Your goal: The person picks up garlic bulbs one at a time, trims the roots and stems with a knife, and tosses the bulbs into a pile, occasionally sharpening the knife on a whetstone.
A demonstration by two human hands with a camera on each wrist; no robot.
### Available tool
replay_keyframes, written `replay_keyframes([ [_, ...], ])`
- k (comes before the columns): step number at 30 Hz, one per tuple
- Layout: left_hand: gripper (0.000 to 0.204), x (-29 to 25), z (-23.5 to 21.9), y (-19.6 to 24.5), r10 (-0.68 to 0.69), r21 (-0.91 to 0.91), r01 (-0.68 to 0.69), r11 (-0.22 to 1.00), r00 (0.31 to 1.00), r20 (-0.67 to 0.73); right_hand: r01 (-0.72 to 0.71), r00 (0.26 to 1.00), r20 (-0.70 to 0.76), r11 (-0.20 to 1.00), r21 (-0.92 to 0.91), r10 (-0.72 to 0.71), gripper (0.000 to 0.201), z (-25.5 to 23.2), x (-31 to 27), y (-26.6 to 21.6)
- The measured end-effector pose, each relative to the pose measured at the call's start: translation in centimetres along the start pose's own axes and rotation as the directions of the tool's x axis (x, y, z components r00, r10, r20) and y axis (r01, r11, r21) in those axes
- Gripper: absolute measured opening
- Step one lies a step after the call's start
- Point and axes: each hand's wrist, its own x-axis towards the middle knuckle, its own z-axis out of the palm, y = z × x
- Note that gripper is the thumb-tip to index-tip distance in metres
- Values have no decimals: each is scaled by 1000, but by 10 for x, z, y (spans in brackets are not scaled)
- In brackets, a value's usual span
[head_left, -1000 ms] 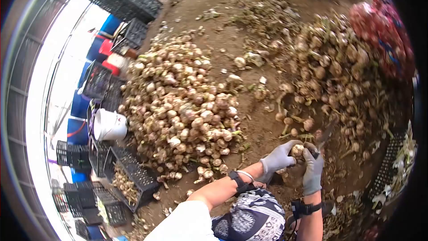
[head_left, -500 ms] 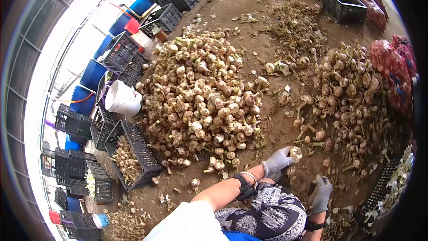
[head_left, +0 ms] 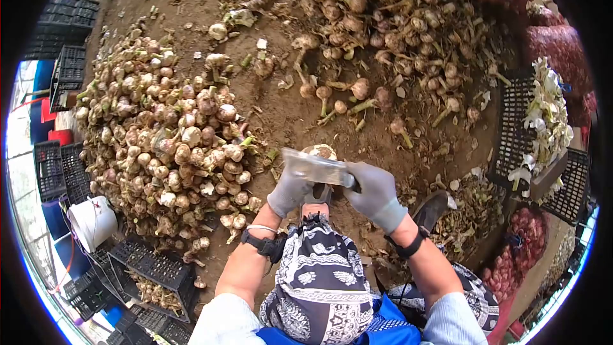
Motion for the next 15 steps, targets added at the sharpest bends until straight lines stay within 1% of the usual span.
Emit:
replay_keyframes([
  [1, 42, 0, 1, 0, 170, 185, -170, 968, 985, 16, 76, 992, 101, 994, -72, -69, 28, -1, 5, -2],
  [2, 43, -1, 0, 3, 134, 112, -134, 985, 991, 2, 107, 992, 71, 992, -71, -102, 25, 3, 8, 3],
  [3, 43, -1, -1, 9, 127, 108, -127, 986, 992, 12, 93, 994, 68, 993, -74, -88, 25, 2, 10, 4],
  [5, 43, 1, -3, 15, 64, 61, -67, 996, 996, 58, 134, 985, 130, 982, -137, -116, 25, -1, 13, 7],
  [6, 44, 2, -4, 16, 79, 104, -86, 991, 995, 68, 122, 986, 128, 983, -140, -104, 25, -2, 13, 9],
  [7, 44, 3, -6, 16, 71, 100, -78, 992, 994, 78, 126, 983, 148, 982, -142, -105, 23, -2, 11, 10],
  [9, 45, 6, -8, 18, 32, 117, -49, 992, 989, 142, 123, 981, 167, 982, -146, -98, 22, -2, 11, 11],
  [10, 46, 5, -7, 21, -64, -22, 68, 997, 988, 140, 149, 974, 192, 978, -147, -120, 22, -2, 12, 11],
  [11, 46, 5, -7, 25, -68, -25, 72, 997, 987, 146, 176, 966, 216, 973, -148, -142, 21, -3, 12, 12],
  [12, 47, 4, -8, 31, -125, 0, 127, 992, 978, 169, 168, 967, 216, 974, -151, -134, 21, -1, 10, 13],
  [15, 52, 2, -14, 31, -219, 19, 219, 976, 960, 174, 150, 977, 182, 970, -189, -116, 20, 5, 8, 13],
])
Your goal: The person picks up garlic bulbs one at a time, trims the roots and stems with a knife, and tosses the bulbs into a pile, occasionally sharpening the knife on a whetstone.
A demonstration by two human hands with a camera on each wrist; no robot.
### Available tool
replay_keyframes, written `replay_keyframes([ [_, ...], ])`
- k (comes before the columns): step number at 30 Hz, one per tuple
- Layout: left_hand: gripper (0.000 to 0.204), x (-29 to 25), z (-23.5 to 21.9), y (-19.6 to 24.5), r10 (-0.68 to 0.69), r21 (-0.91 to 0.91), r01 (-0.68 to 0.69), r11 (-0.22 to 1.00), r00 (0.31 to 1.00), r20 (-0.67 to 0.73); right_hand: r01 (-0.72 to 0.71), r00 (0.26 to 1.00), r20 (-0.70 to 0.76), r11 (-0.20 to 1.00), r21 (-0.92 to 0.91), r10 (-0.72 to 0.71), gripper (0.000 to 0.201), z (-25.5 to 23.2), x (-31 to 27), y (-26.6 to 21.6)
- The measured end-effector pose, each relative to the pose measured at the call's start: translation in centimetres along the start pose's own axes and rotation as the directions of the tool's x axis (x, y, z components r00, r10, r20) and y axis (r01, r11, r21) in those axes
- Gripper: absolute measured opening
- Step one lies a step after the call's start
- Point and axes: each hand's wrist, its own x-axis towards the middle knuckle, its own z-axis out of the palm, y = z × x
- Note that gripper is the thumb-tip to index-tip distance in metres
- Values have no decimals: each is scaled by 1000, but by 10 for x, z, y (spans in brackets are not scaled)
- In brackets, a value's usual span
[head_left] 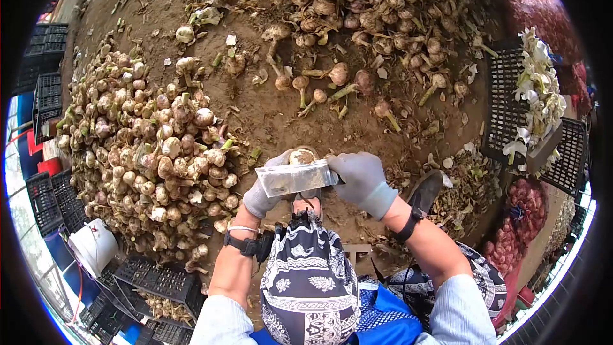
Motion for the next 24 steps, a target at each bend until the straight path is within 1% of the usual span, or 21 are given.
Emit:
replay_keyframes([
  [4, 52, -7, -3, 9, 83, -9, -82, 997, 996, 45, -34, 997, -65, 999, 40, 37, 18, 6, -2, -5],
  [5, 53, -8, -3, 15, -96, 96, 91, 991, 994, 50, -49, 996, -72, 997, 62, 54, 17, 8, -3, -2],
  [6, 55, -10, 0, 17, -89, 63, 87, 994, 996, 31, -48, 996, -74, 997, 61, 52, 17, 14, -5, 7],
  [7, 58, -16, 8, 17, -17, -39, 17, 999, 1000, 8, -309, 949, -48, 951, 27, 310, 16, 22, -6, 23],
  [8, 61, -20, 15, 19, 27, -111, -27, 993, 1000, -5, -554, 832, -27, 832, -7, 554, 16, 28, -12, 36],
  [9, 65, -21, 17, 19, 51, -114, -54, 992, 998, -28, -595, 804, 34, 803, 35, 594, 17, 21, -16, 37],
  [10, 57, -20, 12, 17, 42, -1, -43, 999, 998, -45, -587, 809, 46, 808, 39, 586, 17, 23, -18, 31],
  [11, 52, -17, 7, 15, 34, 111, -27, 993, 997, -63, -518, 852, -8, 845, 129, 523, 18, 23, -25, 27],
  [12, 52, -13, 7, 18, 44, 113, -37, 993, 997, -58, -437, 884, -76, 874, 211, 461, 20, 20, -27, 24],
  [13, 49, -12, 8, 20, 45, 120, -38, 992, 998, -54, -340, 923, -106, 915, 216, 369, 19, 13, -24, 11],
  [14, 47, -15, 9, 21, 37, 127, -30, 991, 998, -55, -346, 922, -100, 911, 222, 375, 19, 7, -22, -3],
  [15, 49, -14, 7, 17, 157, 437, -136, 889, 987, -14, -234, 961, -103, 953, 194, 257, 18, -1, -18, -13],
  [16, 49, -16, 7, 15, 164, 441, -138, 887, 986, -19, -112, 986, -107, 980, 162, 130, 18, -6, -13, -18],
  [17, 51, -20, 10, 13, 150, 283, -129, 950, 987, -55, -51, 993, -98, 994, 99, 61, 18, -6, -12, -19],
  [18, 53, -23, 13, 13, 128, 116, -118, 986, 988, -86, -49, 993, -99, 993, 103, 60, 18, -6, -12, -18],
  [19, 55, -24, 11, 16, 131, 202, -119, 972, 990, -47, -47, 994, -94, 995, 84, 54, 17, -5, -12, -16],
  [20, 55, -28, 12, 19, 126, 203, -114, 972, 991, -50, -44, 995, -88, 997, 66, 50, 17, -4, -14, -13],
  [21, 55, -31, 14, 22, -3, 85, 5, 996, 1000, -31, -265, 960, -68, 961, 77, 270, 16, 10, -19, 0],
  [22, 54, -29, 15, 22, -12, 103, 15, 995, 999, -34, -463, 882, -57, 883, 78, 468, 16, 14, -19, 14],
  [23, 53, -27, 16, 22, -21, 122, 25, 992, 999, -38, -600, 795, 79, 798, -51, 602, 19, 11, -22, 29],
  [24, 52, -25, 18, 22, -30, 140, 36, 990, 999, -41, -590, 802, 84, 806, -46, 592, 19, 15, -25, 37],
])
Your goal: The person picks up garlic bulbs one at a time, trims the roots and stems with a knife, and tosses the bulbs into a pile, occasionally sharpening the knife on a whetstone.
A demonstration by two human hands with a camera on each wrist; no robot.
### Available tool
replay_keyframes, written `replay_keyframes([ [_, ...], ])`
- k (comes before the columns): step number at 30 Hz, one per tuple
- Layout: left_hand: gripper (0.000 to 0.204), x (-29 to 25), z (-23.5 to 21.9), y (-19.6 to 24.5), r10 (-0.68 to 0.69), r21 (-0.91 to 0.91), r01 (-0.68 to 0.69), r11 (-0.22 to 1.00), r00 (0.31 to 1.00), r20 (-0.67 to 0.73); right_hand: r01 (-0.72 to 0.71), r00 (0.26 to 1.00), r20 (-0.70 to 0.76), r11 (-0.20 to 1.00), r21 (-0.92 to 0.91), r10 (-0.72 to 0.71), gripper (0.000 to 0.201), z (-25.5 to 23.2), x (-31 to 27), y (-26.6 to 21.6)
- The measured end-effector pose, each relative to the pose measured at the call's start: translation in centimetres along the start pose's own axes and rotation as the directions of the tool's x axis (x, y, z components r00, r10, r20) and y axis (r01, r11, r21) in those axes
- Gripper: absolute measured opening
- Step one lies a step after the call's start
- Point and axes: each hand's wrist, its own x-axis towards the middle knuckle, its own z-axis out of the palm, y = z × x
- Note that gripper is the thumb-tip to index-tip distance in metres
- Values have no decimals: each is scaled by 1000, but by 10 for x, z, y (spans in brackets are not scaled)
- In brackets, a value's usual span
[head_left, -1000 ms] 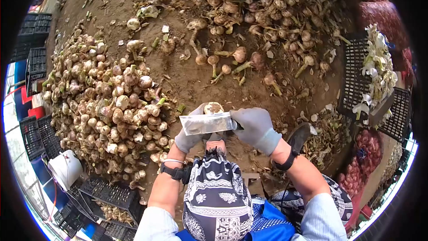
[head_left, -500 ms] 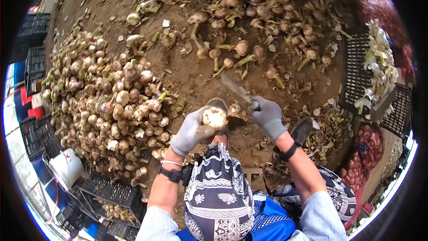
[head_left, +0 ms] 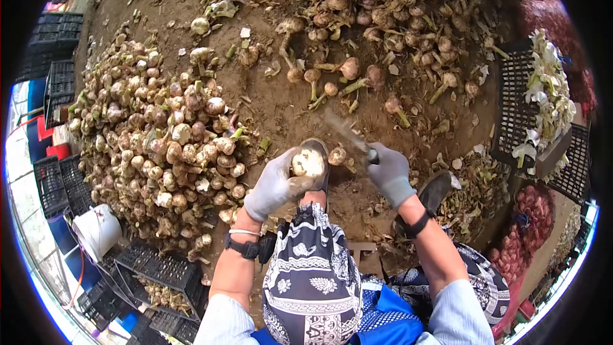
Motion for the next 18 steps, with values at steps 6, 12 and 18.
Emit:
replay_keyframes([
  [6, 27, 15, 23, -2, 467, 828, -338, 447, 878, 106, 212, 977, -58, 901, 378, -205, 21, -10, -20, -29],
  [12, 21, -33, -6, 15, 730, 983, -165, -85, 661, 174, 116, 993, 18, 991, 64, -118, 22, 13, 1, 3],
  [18, 46, -118, -145, 6, 762, 508, 846, 159, 222, -609, 52, 957, -232, 688, 723, 172, 12, 33, -23, 42],
])
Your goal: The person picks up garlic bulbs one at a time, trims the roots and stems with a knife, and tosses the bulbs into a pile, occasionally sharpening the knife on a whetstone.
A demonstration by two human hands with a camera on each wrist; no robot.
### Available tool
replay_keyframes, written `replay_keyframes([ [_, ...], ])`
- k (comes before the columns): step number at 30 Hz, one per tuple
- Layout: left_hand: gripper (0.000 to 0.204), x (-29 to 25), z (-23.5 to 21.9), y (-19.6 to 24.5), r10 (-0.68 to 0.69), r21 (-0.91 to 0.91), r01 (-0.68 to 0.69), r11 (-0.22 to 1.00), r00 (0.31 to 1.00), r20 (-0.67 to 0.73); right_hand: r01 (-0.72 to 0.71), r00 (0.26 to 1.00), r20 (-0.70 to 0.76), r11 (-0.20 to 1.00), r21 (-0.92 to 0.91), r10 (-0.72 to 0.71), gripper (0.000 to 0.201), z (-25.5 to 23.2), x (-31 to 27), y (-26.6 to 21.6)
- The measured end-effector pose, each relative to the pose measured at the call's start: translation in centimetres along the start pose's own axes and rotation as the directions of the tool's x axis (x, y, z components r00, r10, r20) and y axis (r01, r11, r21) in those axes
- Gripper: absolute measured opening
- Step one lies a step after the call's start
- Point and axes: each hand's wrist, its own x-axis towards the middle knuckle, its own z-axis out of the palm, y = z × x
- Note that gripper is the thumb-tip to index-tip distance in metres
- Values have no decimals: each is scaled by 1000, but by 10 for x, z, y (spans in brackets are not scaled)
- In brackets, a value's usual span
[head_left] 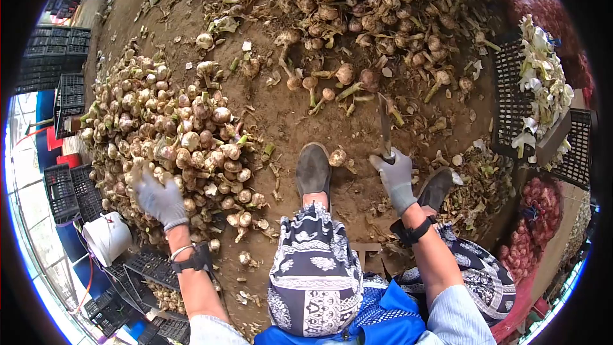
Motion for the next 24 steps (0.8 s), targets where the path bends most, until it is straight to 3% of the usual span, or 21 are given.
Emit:
replay_keyframes([
  [1, 48, 0, 8, 19, 91, -269, -75, 960, 995, 46, -141, 990, 23, 987, 77, 139, 15, 7, 1, 3],
  [2, 49, 2, 14, 44, 189, -523, -127, 843, 980, 65, -277, 961, 54, 949, 147, 272, 18, 12, 3, 4],
  [4, 52, 3, 21, 119, 452, -705, -269, 657, 888, 83, -256, 966, 78, 951, 173, 245, 17, 14, 3, -22],
  [7, 63, 16, 45, 224, 652, -758, -295, 582, 726, 219, -134, 985, 116, 989, 65, 125, 18, 13, 10, -17],
  [8, 65, 18, 63, 251, 701, -718, -405, 566, 695, 161, -149, 984, 112, 987, 61, 141, 18, 10, 13, -14],
  [11, 63, 21, 118, 306, 767, -649, -453, 611, 542, 344, -156, 981, 115, 988, -3, 155, 20, -2, 28, -16],
  [12, 62, 24, 130, 314, 765, -608, -472, 638, 476, 433, -263, 959, 127, 962, 79, 252, 22, -4, 32, -25],
  [13, 62, 27, 132, 318, 770, -611, -475, 633, 471, 430, -365, 927, 149, 918, 159, 343, 23, -4, 36, -33],
  [15, 60, 23, 129, 312, 729, -783, -187, 594, 537, 425, -370, 928, 145, 893, 256, 343, 23, 3, 47, -49],
  [16, 60, 20, 113, 307, 728, -780, -186, 597, 533, 430, -364, 932, 144, 862, 353, 334, 24, 10, 53, -54],
  [18, 65, 3, 63, 295, 732, -883, 110, 456, 518, 443, -283, 959, 115, 872, 399, 259, 23, 34, 65, -57],
  [20, 72, -24, 39, 283, 774, -852, 382, 359, 389, 500, -423, 906, 275, 690, 588, 321, 23, 53, 73, -72],
  [21, 74, -54, 44, 280, 814, -714, 697, 60, 381, 439, -423, 906, 278, 694, 583, 318, 23, 58, 75, -76],
  [22, 74, -56, 15, 273, 781, -638, 768, 55, 365, 507, -411, 911, 304, 666, 622, 278, 23, 61, 75, -80],
  [24, 67, -70, 8, 265, 747, -580, 808, -106, 450, 490, -402, 914, 332, 637, 658, 233, 22, 62, 69, -82],
])
